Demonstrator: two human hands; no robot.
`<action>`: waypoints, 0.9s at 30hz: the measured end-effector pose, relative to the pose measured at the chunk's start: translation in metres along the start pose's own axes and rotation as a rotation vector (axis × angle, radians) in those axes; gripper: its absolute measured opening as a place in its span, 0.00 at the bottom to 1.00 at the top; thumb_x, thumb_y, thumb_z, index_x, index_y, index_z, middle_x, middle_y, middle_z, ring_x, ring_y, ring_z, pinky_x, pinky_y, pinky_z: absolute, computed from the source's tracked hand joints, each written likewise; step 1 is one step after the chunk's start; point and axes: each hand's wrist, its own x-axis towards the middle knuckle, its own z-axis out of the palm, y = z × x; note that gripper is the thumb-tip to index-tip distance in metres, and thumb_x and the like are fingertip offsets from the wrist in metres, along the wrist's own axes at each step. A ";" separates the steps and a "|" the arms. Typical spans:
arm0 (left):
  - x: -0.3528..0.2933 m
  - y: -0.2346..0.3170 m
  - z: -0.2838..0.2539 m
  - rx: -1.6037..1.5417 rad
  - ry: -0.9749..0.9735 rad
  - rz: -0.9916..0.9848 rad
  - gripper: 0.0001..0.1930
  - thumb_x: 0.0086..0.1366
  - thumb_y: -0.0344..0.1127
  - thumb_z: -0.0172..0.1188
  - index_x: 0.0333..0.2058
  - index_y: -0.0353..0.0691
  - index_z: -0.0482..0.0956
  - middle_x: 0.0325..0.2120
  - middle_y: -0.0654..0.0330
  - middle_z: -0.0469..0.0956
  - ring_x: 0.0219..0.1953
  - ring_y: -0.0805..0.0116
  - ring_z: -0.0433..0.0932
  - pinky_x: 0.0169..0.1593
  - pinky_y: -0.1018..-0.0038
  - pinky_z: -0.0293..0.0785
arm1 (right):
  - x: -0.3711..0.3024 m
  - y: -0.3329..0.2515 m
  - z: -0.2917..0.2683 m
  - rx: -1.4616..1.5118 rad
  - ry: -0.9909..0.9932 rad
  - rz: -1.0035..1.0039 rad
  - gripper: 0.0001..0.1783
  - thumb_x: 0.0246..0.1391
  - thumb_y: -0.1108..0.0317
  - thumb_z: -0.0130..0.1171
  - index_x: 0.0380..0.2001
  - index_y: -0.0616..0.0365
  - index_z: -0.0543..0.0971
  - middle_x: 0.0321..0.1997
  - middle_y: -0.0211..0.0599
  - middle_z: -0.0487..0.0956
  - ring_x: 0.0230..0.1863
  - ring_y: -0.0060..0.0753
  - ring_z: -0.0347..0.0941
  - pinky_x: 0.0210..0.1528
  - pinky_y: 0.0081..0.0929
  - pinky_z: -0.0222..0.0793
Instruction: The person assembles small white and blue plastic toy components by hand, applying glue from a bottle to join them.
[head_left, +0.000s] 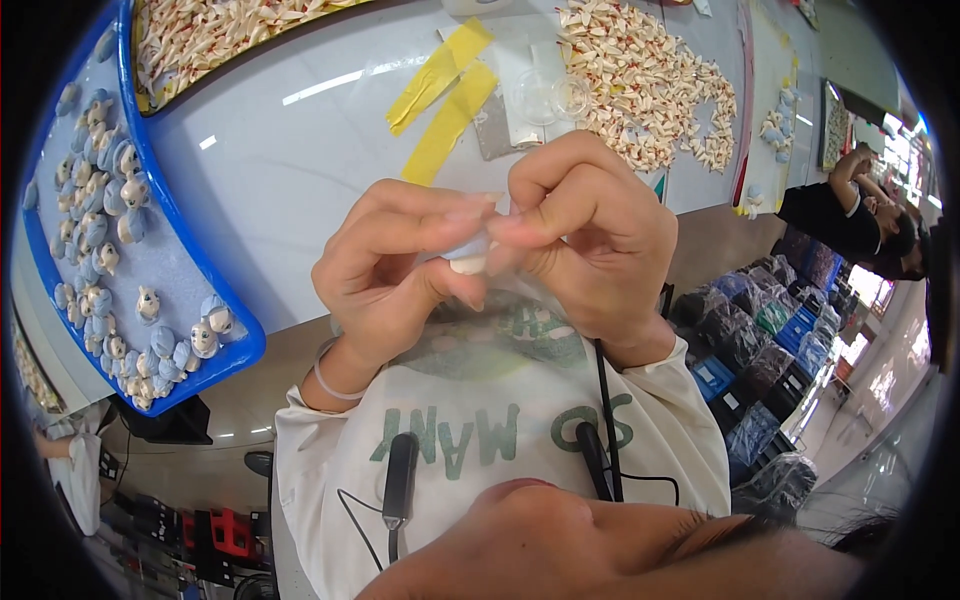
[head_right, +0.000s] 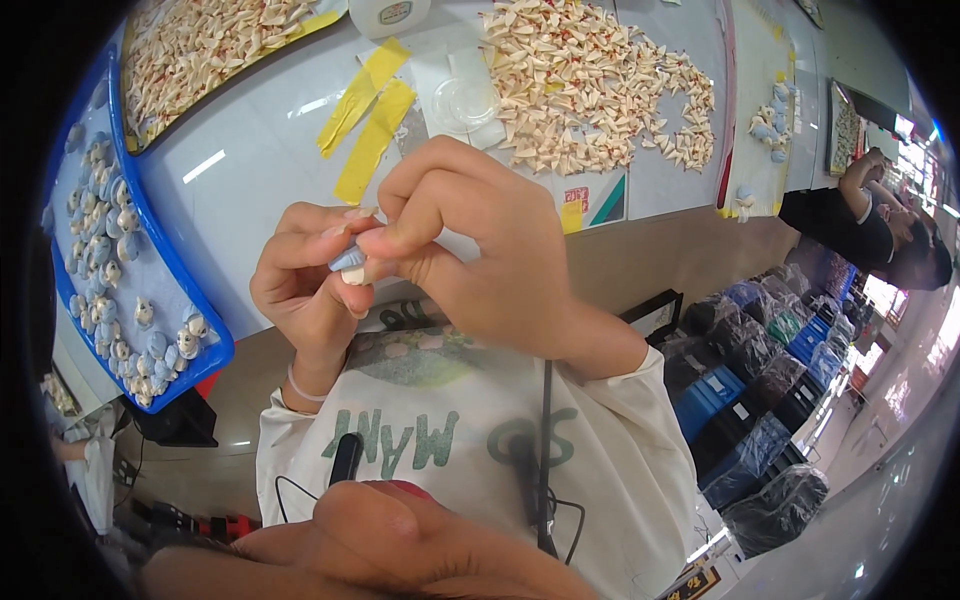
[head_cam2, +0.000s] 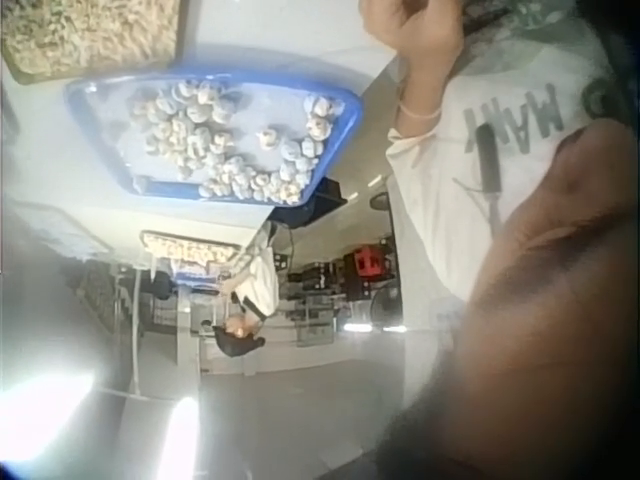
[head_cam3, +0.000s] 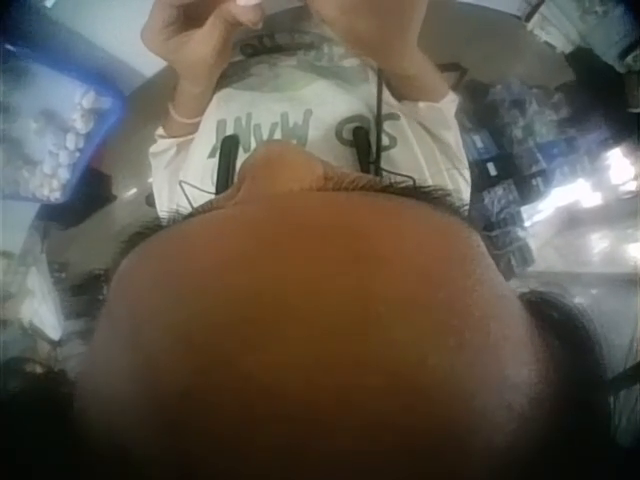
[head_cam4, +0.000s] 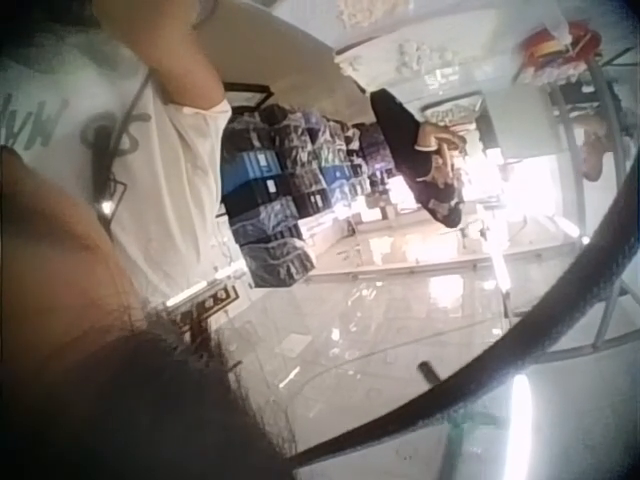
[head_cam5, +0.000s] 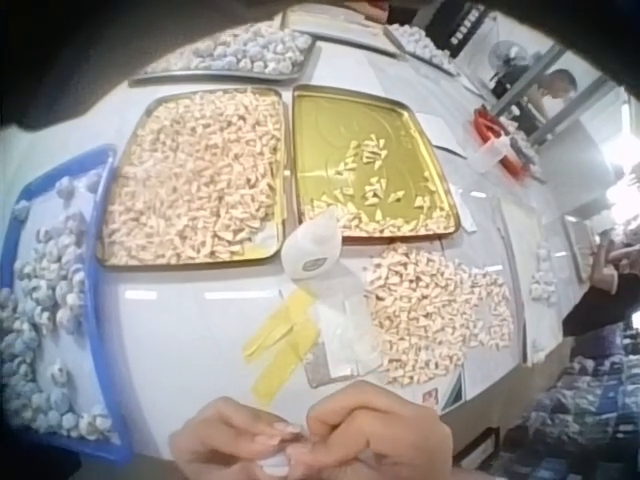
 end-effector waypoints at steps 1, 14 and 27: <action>-0.001 -0.003 0.000 -0.014 0.002 0.035 0.16 0.48 0.30 0.65 0.36 0.31 0.75 0.36 0.47 0.74 0.39 0.65 0.74 0.42 0.75 0.69 | 0.001 0.001 0.000 0.005 0.001 -0.006 0.08 0.34 0.77 0.66 0.21 0.61 0.75 0.26 0.35 0.70 0.26 0.22 0.64 0.27 0.15 0.59; 0.003 -0.003 0.003 -0.108 -0.058 -0.027 0.19 0.51 0.33 0.63 0.39 0.27 0.72 0.35 0.49 0.74 0.34 0.70 0.74 0.31 0.81 0.70 | 0.003 0.000 -0.009 -0.068 0.041 -0.101 0.12 0.26 0.83 0.61 0.19 0.55 0.77 0.23 0.30 0.73 0.25 0.26 0.70 0.24 0.18 0.65; 0.008 -0.004 0.015 0.480 -0.199 0.383 0.17 0.45 0.33 0.67 0.36 0.38 0.75 0.35 0.56 0.75 0.35 0.61 0.73 0.38 0.71 0.69 | -0.005 -0.012 -0.047 0.272 -0.152 0.294 0.18 0.34 0.75 0.66 0.33 0.62 0.74 0.32 0.34 0.74 0.32 0.25 0.71 0.37 0.20 0.67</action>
